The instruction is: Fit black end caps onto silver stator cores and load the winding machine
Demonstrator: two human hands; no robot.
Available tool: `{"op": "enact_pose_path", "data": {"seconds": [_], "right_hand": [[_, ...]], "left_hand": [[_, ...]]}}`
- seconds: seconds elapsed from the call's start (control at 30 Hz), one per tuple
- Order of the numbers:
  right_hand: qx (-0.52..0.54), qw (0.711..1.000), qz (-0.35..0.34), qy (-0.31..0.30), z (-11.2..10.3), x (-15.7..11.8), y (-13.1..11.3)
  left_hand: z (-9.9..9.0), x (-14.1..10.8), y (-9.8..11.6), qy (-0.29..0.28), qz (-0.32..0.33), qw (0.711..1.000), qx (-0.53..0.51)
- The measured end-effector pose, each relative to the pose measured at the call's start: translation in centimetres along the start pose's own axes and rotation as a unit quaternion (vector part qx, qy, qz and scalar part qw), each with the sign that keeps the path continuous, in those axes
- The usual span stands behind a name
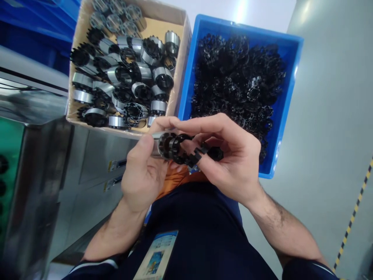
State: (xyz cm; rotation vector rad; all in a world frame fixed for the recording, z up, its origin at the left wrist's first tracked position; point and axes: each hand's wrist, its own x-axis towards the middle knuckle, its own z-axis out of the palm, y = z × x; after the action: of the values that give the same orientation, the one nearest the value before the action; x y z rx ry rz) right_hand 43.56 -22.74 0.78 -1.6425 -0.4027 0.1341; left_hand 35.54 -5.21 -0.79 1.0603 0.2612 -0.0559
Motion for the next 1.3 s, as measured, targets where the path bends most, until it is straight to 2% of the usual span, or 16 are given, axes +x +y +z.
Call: {"op": "enact_pose_path", "data": {"seconds": [0.27, 0.4, 0.57, 0.7, 0.77, 0.93, 1.03, 1.1, 1.2, 1.3], "right_hand": [[-0.033, 0.998, 0.050, -0.004, 0.1, -0.8, 0.1], [-0.057, 0.998, 0.026, 0.000, -0.1, -1.2, 0.4], [-0.053, 0.997, -0.047, -0.013, -0.6, -1.7, 0.8], [-0.012, 1.000, -0.013, -0.003, -0.1, -2.2, 0.9], [-0.015, 1.000, -0.020, 0.001, 0.3, -2.5, 1.0], [-0.073, 0.994, -0.087, 0.008, 0.8, -2.8, 0.8], [-0.070, 0.996, -0.050, -0.015, 0.2, -2.2, 0.4], [-0.087, 0.996, 0.004, -0.024, -0.6, -1.6, 0.1], [-0.109, 0.990, 0.066, -0.060, -2.0, -0.7, -0.2], [-0.071, 0.989, 0.096, -0.084, -2.8, -0.2, -0.4]], "left_hand": [[-0.1, 0.0, 0.3, -0.012, -0.007, 0.999, 0.038], [0.0, -0.2, 0.4, -0.015, -0.008, 0.998, 0.058], [0.2, -0.5, 0.3, -0.039, -0.019, 0.997, 0.056], [0.2, -0.5, -0.3, -0.019, 0.004, 0.998, 0.068], [0.0, -0.4, -0.6, -0.017, 0.010, 0.998, 0.068], [-1.0, -0.8, -0.7, -0.068, -0.023, 0.997, 0.030], [-1.7, -0.7, -0.7, -0.075, -0.017, 0.997, 0.024], [-2.1, -0.1, -0.8, -0.063, 0.009, 0.997, 0.040], [-2.8, 1.2, -1.2, 0.018, 0.073, 0.994, 0.073], [-3.2, 2.0, -2.1, 0.079, 0.071, 0.991, 0.078]]}}
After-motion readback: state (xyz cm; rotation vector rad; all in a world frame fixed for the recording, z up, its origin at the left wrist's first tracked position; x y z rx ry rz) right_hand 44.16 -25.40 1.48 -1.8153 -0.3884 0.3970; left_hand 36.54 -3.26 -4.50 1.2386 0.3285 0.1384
